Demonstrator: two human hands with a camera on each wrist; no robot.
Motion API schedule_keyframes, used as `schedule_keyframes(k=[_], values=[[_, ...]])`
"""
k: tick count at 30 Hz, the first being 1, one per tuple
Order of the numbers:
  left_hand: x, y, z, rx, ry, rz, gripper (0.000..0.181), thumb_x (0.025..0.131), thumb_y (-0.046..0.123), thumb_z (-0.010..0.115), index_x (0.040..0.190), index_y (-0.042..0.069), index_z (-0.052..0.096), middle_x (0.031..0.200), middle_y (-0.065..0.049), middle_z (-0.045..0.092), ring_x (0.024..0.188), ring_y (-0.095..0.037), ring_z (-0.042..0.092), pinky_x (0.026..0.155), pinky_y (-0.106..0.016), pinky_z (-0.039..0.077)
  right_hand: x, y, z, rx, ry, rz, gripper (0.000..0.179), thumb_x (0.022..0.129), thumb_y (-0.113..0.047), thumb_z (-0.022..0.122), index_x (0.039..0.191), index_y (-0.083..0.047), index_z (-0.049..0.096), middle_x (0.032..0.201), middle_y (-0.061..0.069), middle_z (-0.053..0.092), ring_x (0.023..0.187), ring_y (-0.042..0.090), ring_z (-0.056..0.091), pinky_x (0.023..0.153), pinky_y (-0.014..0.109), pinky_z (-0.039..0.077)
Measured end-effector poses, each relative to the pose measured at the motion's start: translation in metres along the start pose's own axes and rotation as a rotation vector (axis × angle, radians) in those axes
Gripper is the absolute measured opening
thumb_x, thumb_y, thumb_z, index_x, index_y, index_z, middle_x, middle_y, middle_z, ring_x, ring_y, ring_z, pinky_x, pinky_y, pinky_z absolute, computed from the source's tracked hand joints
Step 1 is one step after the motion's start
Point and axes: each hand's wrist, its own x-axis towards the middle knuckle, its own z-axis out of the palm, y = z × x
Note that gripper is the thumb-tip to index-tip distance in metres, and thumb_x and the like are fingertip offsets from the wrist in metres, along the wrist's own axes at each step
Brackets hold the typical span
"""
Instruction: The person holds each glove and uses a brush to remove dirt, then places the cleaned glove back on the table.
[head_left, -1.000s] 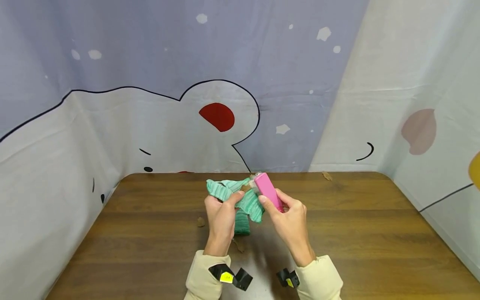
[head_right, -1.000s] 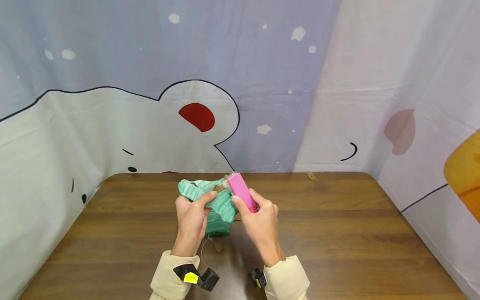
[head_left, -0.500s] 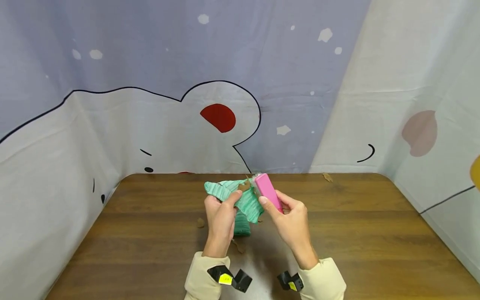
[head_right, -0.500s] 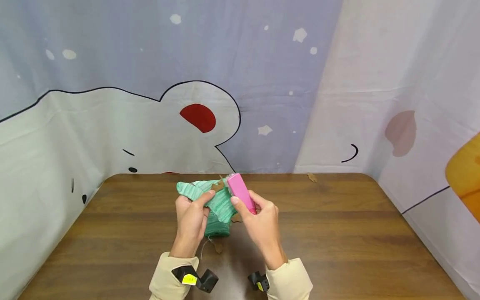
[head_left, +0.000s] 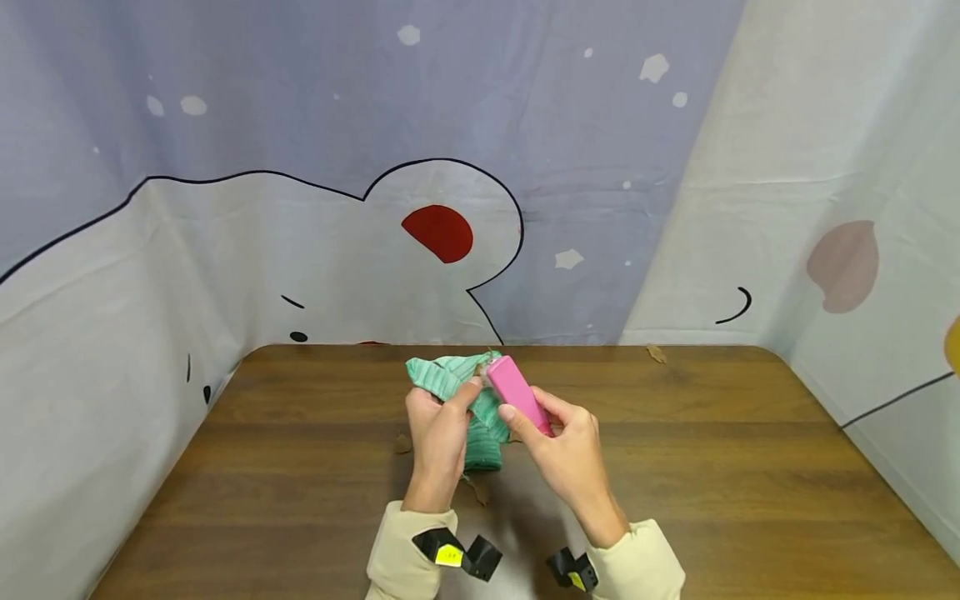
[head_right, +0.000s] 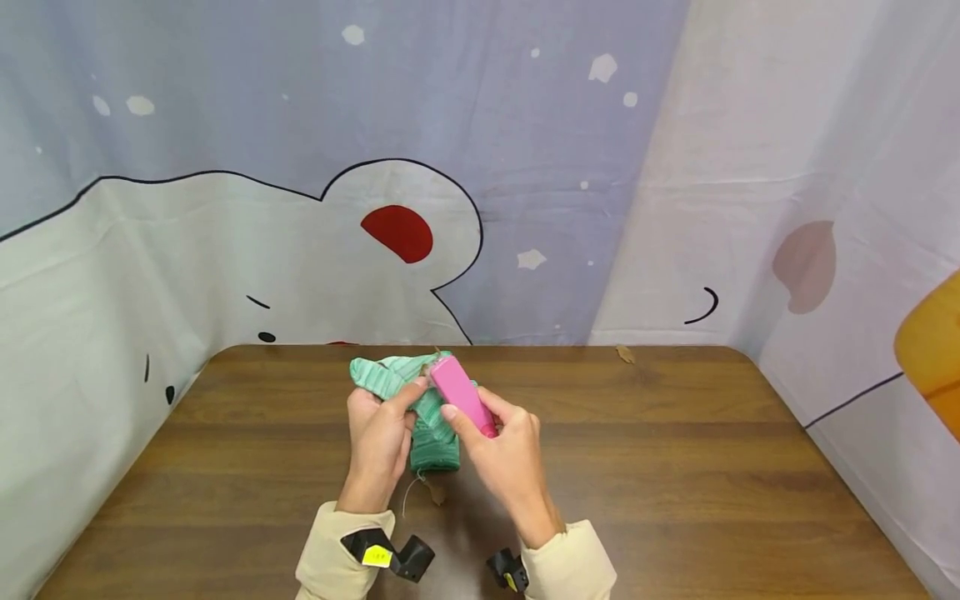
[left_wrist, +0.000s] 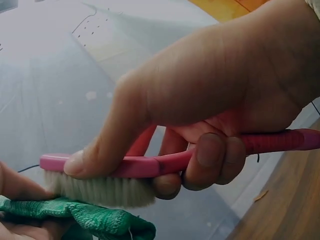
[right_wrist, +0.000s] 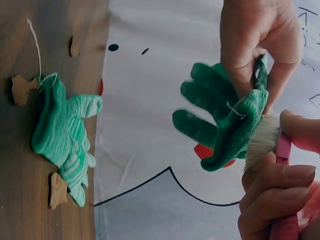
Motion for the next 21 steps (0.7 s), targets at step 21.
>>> schedule_keyframes(k=[21], values=[[0.003,-0.018,-0.007,0.013,-0.119,0.117,0.025,0.073,0.007,0.074,0.082,-0.006,0.054,0.070,-0.006,0.054,0.062,-0.014,0.053,0.056,-0.028,0.049,0.019,0.029,-0.023,-0.014,0.230,0.125,0.046,0.074,-0.035,0.076,0.108,-0.006,0.068,0.084,0.015,0.069,0.059,0.005,0.057,0.049,0.019,0.046]])
